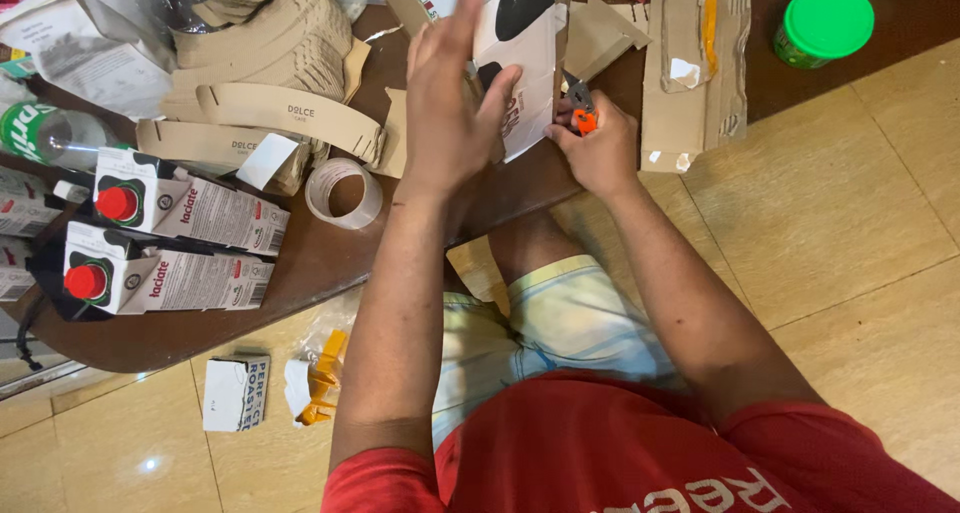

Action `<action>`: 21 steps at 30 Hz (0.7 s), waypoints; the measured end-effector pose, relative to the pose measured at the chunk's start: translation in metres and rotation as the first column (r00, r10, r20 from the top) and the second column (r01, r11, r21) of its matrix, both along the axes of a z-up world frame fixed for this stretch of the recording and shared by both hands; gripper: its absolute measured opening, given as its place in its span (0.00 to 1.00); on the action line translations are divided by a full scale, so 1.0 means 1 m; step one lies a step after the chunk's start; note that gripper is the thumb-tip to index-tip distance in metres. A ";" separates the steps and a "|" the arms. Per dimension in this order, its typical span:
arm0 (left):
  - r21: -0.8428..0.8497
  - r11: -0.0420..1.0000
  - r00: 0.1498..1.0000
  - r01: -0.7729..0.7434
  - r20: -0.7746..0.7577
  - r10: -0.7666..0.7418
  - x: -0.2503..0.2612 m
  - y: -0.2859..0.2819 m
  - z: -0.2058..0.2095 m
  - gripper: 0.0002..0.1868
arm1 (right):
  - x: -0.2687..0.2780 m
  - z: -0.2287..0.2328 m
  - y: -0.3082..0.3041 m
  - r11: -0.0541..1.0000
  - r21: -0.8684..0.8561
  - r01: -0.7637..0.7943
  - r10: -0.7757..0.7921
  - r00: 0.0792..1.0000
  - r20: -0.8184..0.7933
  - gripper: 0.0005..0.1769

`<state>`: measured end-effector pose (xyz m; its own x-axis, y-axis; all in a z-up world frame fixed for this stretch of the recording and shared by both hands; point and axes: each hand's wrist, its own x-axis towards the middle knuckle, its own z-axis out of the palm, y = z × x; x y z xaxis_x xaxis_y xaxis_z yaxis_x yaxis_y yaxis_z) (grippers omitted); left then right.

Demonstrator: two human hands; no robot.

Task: The person tapes a cardboard box with clear packing tape, then uses a utility knife to cut and trim cardboard pieces. They handle a milk carton and other cardboard parts, cutting shapes and edges on a cluttered table.

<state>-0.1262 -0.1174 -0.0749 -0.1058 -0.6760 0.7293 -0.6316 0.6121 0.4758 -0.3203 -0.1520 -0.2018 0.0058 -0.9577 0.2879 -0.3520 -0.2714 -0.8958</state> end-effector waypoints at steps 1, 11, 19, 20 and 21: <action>-0.034 0.999 0.999 -0.004 0.054 0.006 0.000 0.000 0.001 0.41 | 0.000 0.000 0.000 1.000 0.004 0.000 0.000 1.000 0.003 0.16; -0.018 1.000 0.996 0.007 0.087 -0.005 -0.003 -0.001 0.005 0.33 | -0.001 -0.003 0.000 1.000 0.017 -0.001 0.001 1.000 0.019 0.16; -0.010 0.999 0.997 0.035 0.070 -0.034 -0.003 -0.001 0.006 0.32 | -0.001 -0.004 -0.001 1.000 -0.030 -0.002 0.001 1.000 -0.022 0.16; -0.008 0.999 0.997 0.039 0.064 -0.038 -0.003 -0.001 0.006 0.32 | -0.001 -0.004 -0.001 1.000 -0.030 0.000 -0.001 1.000 -0.020 0.16; -0.006 0.999 0.997 0.034 0.066 -0.034 -0.003 -0.002 0.006 0.32 | -0.001 -0.004 -0.001 1.000 -0.029 0.003 -0.003 1.000 -0.019 0.16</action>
